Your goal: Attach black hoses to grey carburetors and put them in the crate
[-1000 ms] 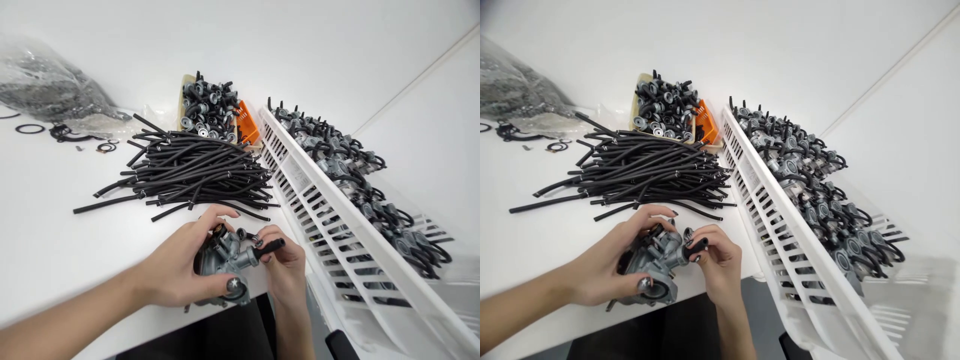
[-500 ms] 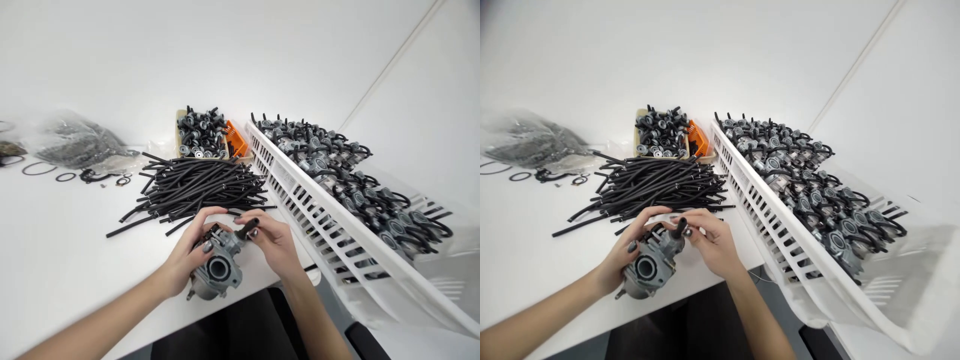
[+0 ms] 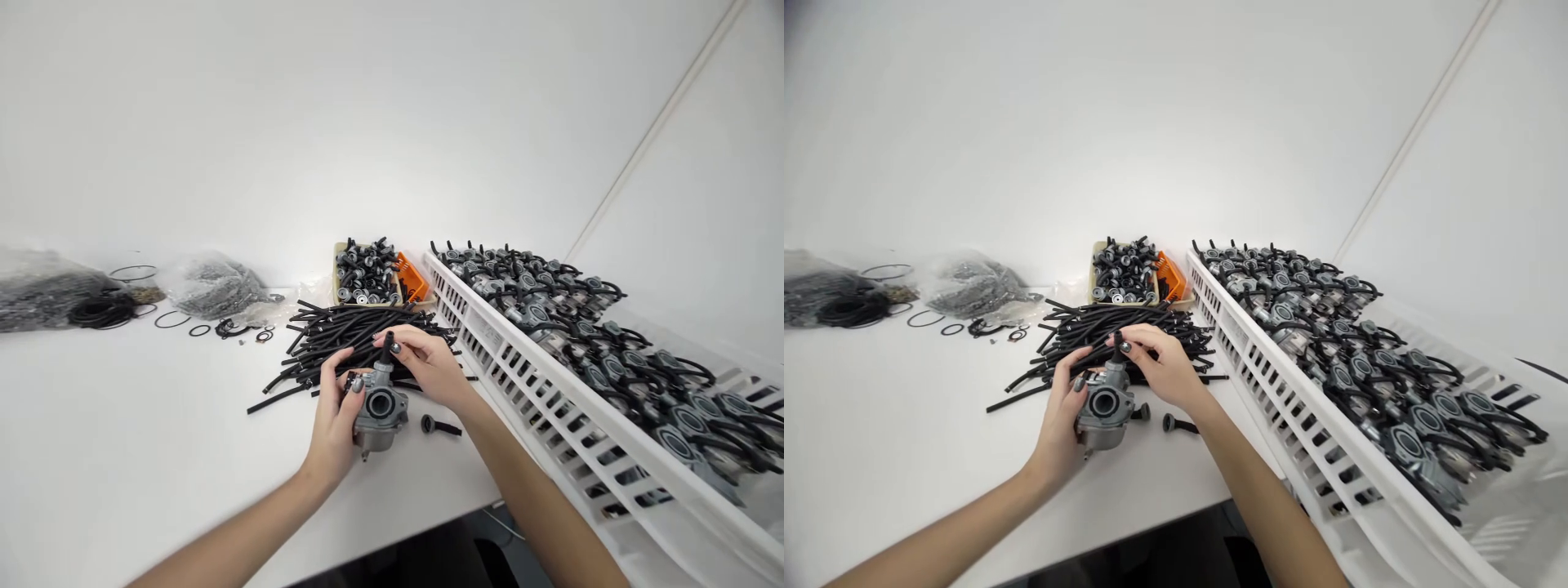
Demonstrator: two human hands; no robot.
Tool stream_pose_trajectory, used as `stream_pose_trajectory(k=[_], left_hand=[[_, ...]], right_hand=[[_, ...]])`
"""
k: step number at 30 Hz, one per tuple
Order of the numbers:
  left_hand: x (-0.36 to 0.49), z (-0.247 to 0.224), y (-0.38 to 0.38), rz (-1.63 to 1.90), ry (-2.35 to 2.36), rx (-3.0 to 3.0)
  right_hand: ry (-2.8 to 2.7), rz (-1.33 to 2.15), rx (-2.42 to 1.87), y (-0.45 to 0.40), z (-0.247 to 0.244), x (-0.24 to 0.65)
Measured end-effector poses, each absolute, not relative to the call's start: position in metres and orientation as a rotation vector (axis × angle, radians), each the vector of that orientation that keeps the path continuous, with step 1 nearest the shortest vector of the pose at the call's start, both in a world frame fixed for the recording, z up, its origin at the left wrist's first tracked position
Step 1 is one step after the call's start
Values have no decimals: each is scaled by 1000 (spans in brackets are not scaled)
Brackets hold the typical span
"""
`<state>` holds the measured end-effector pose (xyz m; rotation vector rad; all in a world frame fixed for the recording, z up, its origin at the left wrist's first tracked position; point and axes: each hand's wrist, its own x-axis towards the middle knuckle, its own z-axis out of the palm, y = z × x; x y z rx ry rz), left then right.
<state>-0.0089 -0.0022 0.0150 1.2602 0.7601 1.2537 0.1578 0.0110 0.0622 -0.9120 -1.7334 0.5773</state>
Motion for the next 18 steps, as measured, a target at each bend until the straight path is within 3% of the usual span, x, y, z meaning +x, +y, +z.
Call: stream_pose_trajectory(k=[18], left_hand=[[-7,7,2,1270,724,1194]], right_hand=[[-1653,690,-819,23,56,150]])
